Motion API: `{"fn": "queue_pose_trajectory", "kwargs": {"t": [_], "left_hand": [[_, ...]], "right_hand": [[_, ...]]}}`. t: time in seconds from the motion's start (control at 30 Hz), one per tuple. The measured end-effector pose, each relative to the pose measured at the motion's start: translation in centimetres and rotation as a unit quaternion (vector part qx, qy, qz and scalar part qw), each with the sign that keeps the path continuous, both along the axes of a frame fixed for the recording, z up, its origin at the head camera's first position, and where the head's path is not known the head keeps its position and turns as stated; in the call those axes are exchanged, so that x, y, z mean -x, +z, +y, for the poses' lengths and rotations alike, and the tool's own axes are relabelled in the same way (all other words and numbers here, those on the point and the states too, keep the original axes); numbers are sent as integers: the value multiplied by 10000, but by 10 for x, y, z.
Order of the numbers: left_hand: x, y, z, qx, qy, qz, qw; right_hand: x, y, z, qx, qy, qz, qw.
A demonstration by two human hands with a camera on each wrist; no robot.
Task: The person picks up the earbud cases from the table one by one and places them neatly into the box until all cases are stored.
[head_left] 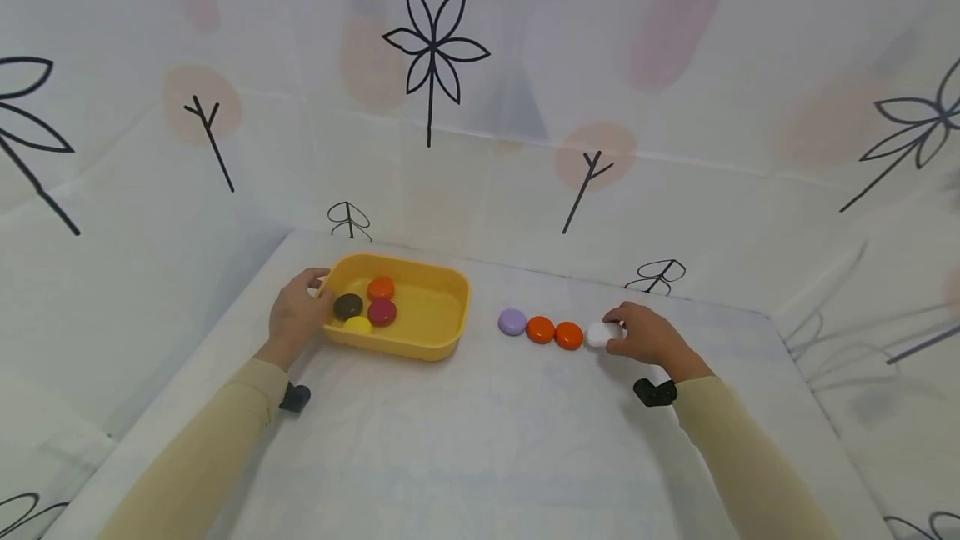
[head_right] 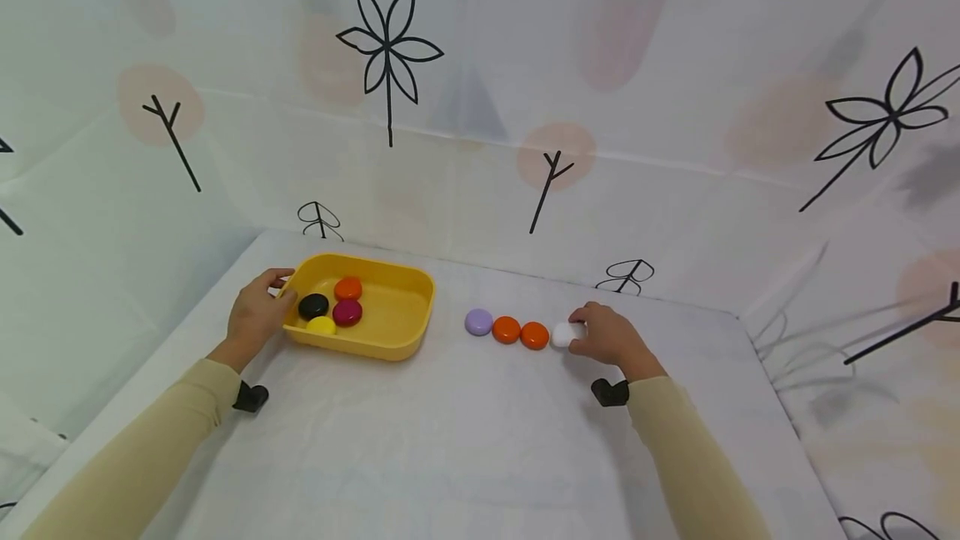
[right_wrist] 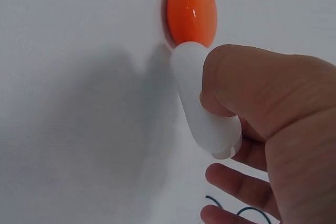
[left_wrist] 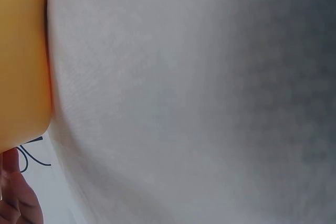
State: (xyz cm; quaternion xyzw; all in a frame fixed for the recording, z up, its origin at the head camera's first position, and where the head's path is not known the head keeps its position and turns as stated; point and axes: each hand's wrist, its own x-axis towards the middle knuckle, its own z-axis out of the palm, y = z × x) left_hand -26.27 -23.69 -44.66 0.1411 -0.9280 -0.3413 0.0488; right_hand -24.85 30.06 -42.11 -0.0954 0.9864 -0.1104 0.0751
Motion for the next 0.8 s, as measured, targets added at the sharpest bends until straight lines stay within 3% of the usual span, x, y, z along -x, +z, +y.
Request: {"fn": "queue_pose_trajectory", "kwargs": {"t": [0.57, 0.8], "left_hand": [[0, 0, 0, -36, 14, 67, 10000], [2, -4, -1, -50, 29, 79, 10000]], "right_hand": [[-1, -7, -3, 58, -81, -151, 9998], [2, -10, -1, 145, -173, -394, 9990]]}}
